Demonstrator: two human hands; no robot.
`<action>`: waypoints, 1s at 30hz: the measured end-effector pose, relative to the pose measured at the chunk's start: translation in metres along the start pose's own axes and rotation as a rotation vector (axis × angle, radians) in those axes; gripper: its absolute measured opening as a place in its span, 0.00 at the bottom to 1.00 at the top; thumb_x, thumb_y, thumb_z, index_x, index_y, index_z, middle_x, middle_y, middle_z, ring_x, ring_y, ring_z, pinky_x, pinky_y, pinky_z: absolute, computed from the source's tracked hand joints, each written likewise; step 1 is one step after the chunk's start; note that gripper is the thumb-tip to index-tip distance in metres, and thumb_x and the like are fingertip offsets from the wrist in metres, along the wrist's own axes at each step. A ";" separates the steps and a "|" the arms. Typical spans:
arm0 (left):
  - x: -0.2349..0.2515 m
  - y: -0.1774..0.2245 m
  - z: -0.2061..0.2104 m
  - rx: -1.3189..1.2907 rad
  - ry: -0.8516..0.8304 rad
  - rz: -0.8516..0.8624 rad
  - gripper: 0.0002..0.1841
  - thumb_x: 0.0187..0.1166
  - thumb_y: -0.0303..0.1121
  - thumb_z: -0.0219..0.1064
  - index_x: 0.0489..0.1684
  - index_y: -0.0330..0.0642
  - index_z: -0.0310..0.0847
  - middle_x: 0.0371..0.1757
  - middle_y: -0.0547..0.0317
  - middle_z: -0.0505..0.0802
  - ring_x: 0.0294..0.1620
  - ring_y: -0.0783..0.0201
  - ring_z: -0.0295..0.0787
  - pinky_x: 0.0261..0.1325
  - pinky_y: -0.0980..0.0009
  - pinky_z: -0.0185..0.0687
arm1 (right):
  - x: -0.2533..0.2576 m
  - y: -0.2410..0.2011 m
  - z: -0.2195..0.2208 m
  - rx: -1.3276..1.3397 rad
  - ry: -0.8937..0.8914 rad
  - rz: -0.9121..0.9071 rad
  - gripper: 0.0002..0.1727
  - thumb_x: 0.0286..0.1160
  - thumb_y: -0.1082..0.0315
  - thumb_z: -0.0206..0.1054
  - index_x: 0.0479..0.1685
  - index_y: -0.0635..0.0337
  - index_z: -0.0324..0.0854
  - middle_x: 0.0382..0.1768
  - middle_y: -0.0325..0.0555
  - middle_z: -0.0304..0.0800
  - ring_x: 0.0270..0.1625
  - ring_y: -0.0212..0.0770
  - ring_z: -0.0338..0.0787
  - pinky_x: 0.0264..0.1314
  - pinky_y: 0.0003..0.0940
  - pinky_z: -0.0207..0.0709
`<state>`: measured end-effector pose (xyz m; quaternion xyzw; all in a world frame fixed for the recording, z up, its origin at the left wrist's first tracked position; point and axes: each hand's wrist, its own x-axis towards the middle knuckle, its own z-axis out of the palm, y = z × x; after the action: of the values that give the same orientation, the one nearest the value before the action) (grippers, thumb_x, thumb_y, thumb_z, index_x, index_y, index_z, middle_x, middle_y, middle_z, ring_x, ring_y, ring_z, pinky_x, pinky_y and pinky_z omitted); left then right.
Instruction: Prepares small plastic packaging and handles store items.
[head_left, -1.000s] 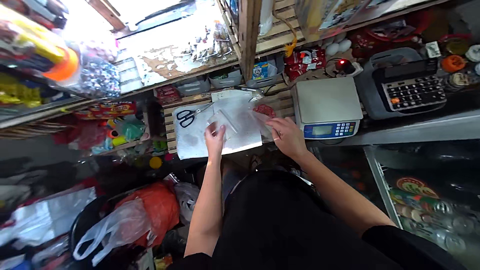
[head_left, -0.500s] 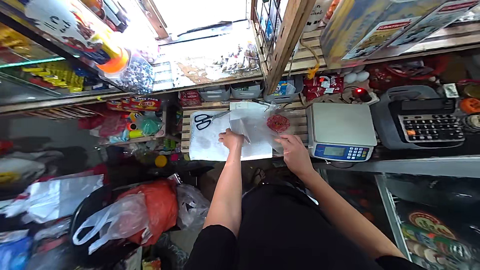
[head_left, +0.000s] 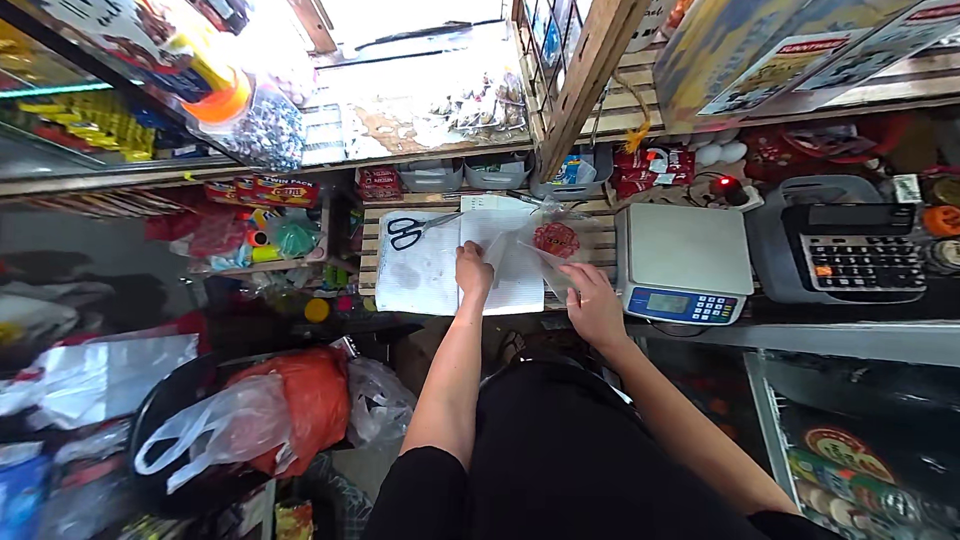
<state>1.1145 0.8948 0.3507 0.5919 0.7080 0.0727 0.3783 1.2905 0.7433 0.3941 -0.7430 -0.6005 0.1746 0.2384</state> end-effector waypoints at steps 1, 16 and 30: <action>-0.001 0.000 -0.002 -0.032 -0.041 -0.006 0.30 0.64 0.23 0.75 0.71 0.41 0.75 0.61 0.33 0.89 0.61 0.34 0.88 0.54 0.33 0.84 | 0.000 -0.001 0.000 -0.001 -0.003 0.005 0.24 0.79 0.77 0.57 0.72 0.54 0.83 0.72 0.52 0.84 0.73 0.61 0.82 0.66 0.61 0.80; -0.102 -0.019 -0.088 -0.812 -0.592 0.188 0.19 0.79 0.22 0.54 0.64 0.37 0.85 0.62 0.53 0.91 0.52 0.65 0.89 0.55 0.64 0.86 | 0.005 -0.019 0.028 0.146 0.024 -0.109 0.30 0.66 0.73 0.72 0.74 0.58 0.81 0.74 0.54 0.82 0.61 0.57 0.89 0.51 0.54 0.87; -0.077 -0.002 -0.058 -0.321 -0.687 0.142 0.14 0.82 0.20 0.54 0.57 0.29 0.83 0.49 0.46 0.90 0.47 0.61 0.85 0.54 0.61 0.81 | -0.006 -0.043 0.039 -0.054 -0.181 -0.363 0.37 0.70 0.82 0.61 0.86 0.54 0.71 0.86 0.44 0.70 0.62 0.59 0.88 0.54 0.53 0.85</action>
<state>1.0782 0.8451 0.4250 0.5625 0.4767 0.0060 0.6755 1.2333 0.7503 0.3859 -0.6100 -0.7480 0.1788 0.1908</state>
